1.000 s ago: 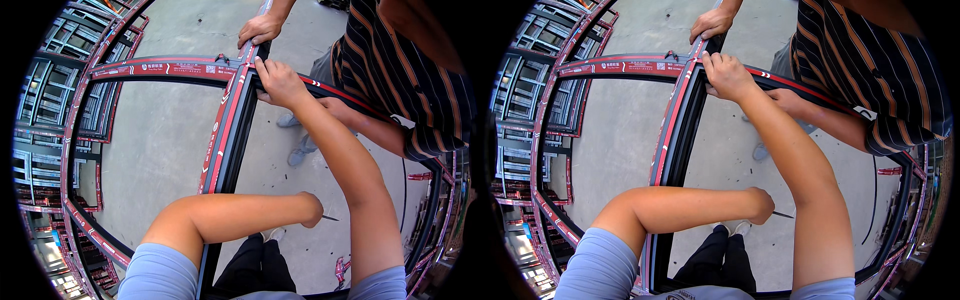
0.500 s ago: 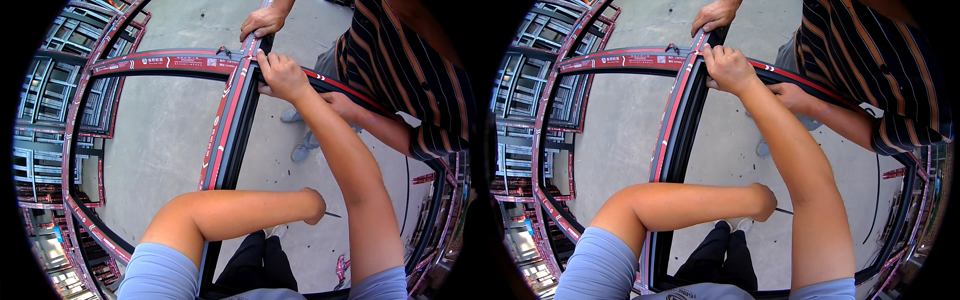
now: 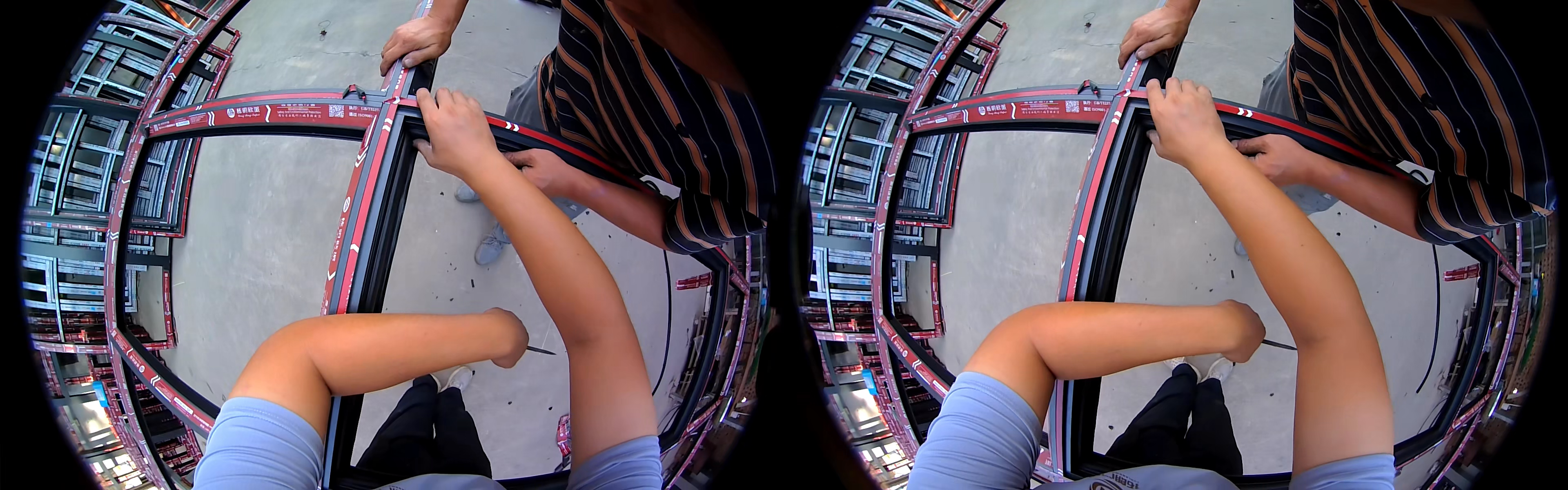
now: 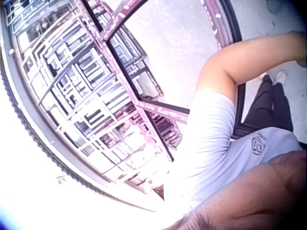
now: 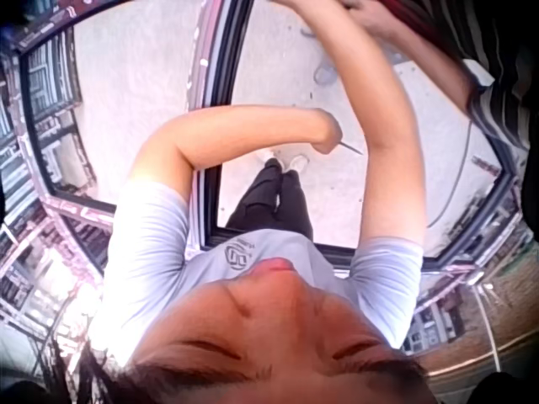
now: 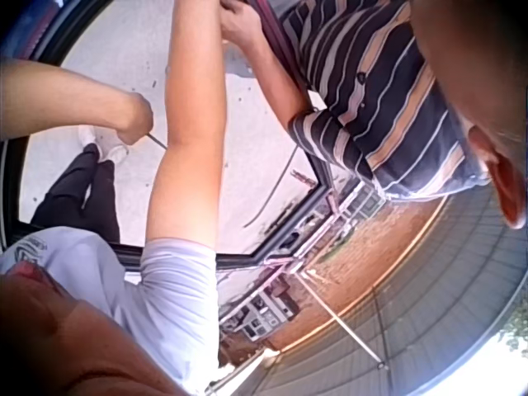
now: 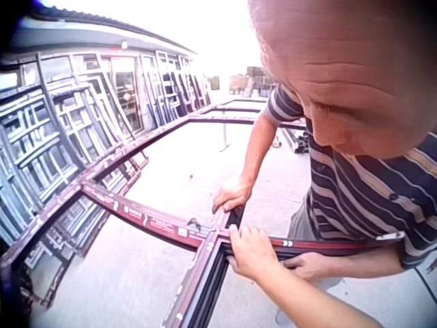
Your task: The person installs a black rubber seal onto a metal window frame. They use shears to cut the seal to length and press it into the frame's groove, working with a coworker to align and secure the seal.
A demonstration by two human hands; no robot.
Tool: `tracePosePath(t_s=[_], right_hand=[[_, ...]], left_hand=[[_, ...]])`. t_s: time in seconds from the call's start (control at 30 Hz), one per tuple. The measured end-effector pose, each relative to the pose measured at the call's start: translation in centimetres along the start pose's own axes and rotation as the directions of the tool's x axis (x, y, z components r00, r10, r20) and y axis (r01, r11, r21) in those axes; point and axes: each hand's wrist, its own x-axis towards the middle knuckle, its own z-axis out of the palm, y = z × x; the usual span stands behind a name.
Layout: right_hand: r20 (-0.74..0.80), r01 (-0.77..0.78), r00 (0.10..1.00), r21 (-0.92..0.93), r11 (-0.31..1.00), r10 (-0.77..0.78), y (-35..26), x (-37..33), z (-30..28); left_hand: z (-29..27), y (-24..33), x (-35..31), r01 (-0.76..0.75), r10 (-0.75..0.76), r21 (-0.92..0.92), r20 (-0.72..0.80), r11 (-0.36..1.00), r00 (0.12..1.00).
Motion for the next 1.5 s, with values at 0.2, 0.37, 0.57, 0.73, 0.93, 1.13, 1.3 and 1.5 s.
tracePosePath(t_s=[0.2, 0.37, 0.57, 0.73, 0.93, 1.13, 1.3, 1.5], right_hand=[[0.023, -0.069, 0.997, 0.031, 0.997, 0.068, 0.2, 0.3, -0.2], [-0.049, -0.002, 0.999, -0.054, 0.999, 0.0, 0.9, -0.5, 0.8], [-0.076, 0.024, 0.997, -0.088, 0.996, -0.031, 1.1, -0.9, 1.0], [-0.237, 0.146, 0.957, -0.1, 0.984, -0.166, 1.6, -1.0, 1.1], [-0.299, 0.183, 0.925, -0.194, 0.964, -0.236, 2.3, -0.6, 2.7], [-0.298, 0.142, 0.924, -0.316, 0.938, -0.24, 2.4, -0.6, 3.1], [-0.277, 0.131, 0.937, -0.285, 0.95, -0.212, 2.4, -0.6, 3.2], [-0.236, 0.131, 0.951, -0.279, 0.951, -0.2, 2.0, -0.3, 2.7]], left_hand=[[-0.1, 0.0, -0.2, 0.014, -0.014, -0.004, -0.026, 1.0, 1.0], [-0.1, 0.2, 0.3, 0.011, -0.011, 0.008, 0.009, 1.0, 1.0], [1.0, 0.2, 0.4, 0.024, -0.025, 0.015, 0.027, 1.0, 0.999], [0.6, 0.6, -0.3, 0.078, -0.076, -0.022, 0.07, 0.997, 0.995], [1.8, 0.7, 0.2, 0.068, -0.066, -0.046, 0.055, 0.997, 0.996], [2.5, 0.7, 0.4, 0.034, -0.035, -0.063, -0.017, 0.997, 0.999], [3.0, 0.2, 1.6, 0.036, -0.036, -0.003, 0.048, 0.999, 0.998], [5.8, -1.6, 3.9, 0.031, -0.031, 0.003, -0.014, 1.0, 0.999]])
